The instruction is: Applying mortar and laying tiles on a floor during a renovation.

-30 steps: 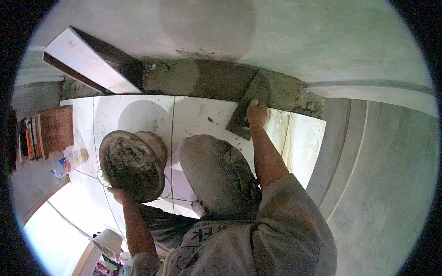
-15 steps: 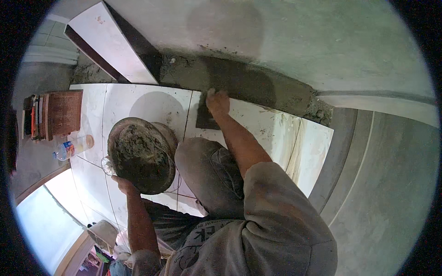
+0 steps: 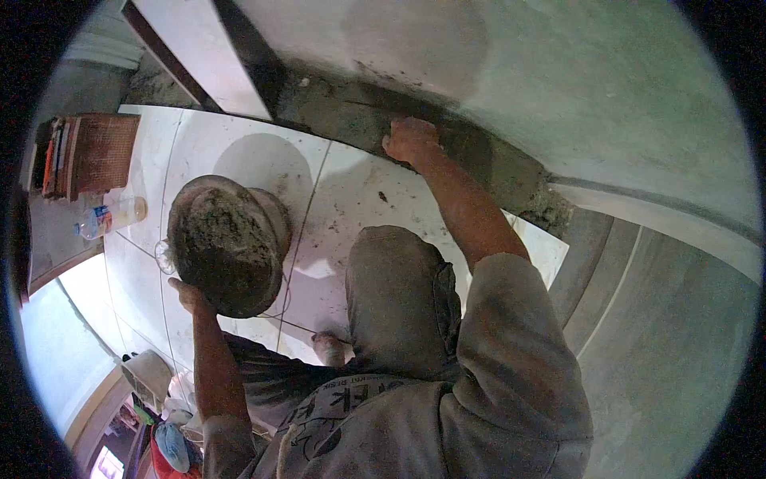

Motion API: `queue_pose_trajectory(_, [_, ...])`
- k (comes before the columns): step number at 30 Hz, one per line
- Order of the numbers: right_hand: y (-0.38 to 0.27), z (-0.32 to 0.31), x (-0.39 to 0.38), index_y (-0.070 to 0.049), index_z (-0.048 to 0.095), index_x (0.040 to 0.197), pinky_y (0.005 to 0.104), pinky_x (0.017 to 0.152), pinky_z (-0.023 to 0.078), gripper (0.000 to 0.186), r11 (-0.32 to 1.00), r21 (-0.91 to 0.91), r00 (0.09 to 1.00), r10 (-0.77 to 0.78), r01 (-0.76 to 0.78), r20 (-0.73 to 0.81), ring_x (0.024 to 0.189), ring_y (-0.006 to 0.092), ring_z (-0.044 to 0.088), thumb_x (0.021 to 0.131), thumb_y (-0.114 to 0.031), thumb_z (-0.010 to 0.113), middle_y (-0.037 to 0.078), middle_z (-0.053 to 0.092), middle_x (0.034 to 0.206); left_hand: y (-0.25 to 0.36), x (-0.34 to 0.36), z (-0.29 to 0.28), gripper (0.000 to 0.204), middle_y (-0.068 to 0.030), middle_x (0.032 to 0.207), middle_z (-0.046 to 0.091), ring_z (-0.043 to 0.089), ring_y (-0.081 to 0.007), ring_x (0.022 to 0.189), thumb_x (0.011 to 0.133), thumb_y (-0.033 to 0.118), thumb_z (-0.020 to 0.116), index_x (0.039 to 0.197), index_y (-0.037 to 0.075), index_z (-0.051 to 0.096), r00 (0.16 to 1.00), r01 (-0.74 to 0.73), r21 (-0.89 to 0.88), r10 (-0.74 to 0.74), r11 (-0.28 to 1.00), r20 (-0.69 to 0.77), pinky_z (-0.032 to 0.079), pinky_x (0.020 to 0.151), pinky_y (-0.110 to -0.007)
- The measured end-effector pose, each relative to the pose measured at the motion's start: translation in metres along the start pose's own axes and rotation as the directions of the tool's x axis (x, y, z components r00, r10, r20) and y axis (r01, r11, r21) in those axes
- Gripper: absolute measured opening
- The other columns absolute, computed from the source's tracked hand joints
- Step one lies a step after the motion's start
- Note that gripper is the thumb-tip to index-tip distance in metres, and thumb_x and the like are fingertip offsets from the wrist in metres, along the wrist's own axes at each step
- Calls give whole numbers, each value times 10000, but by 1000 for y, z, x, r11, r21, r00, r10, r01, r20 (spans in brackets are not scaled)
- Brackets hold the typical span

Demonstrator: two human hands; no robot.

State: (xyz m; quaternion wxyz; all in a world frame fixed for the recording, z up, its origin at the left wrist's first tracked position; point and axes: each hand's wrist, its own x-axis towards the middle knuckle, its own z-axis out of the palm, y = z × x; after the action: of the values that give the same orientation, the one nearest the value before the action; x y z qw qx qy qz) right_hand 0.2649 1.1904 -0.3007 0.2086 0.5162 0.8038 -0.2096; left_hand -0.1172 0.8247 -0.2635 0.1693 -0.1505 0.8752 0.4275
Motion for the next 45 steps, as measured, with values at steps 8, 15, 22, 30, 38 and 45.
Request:
queue_pose_trajectory(8, [145,46,-97,-55,554,1156,466,867,462,476,981,72,983,175,-179,52,1001,350,589,843,-408,486,200,613,1043,7,-8,1,897,-250,1196,534,517,-367,1074,875,664,246,1209,-136,473,995,-23,162,39,986,-92,370,962,-402])
queue_pose_trajectory(15, [248,70,-173,-104,511,1216,457,860,460,495,947,43,948,317,-318,22,1003,360,584,828,-410,540,194,608,1075,9,-6,4,945,-312,1145,537,517,-422,1065,862,689,209,1157,-162,493,982,-52,339,110,939,-153,383,956,-433])
queue_pose_trajectory(22, [315,83,-227,-146,410,1338,464,918,428,559,833,-38,821,550,-552,153,1079,359,551,865,-434,487,185,573,1172,3,2,1,967,-334,1138,533,510,-453,1071,850,706,191,1135,-161,511,969,-111,430,193,896,-153,389,948,-465])
queue_pose_trajectory(30, [321,59,-253,-109,527,1182,461,854,467,513,745,-22,745,667,-666,0,1011,357,585,829,-480,531,183,610,1092,6,3,2,985,-326,1168,520,493,-444,1102,841,719,177,1156,-156,501,979,-57,432,135,900,-152,364,978,-464])
queue_pose_trajectory(38, [218,35,-187,-21,570,1017,464,781,491,426,948,33,929,316,-316,-194,871,364,625,840,-405,521,207,637,894,10,-2,4,956,-317,1157,533,497,-440,1102,858,689,159,1159,-150,506,970,-20,475,133,880,-205,362,979,-461])
queue_pose_trajectory(45, [124,25,-90,-4,581,898,463,718,506,353,990,109,986,101,-88,-129,774,339,634,830,-348,540,197,624,779,11,-17,4,956,-334,1168,516,473,-451,1132,865,678,122,1159,-146,507,953,-197,542,288,817,-89,354,988,-458])
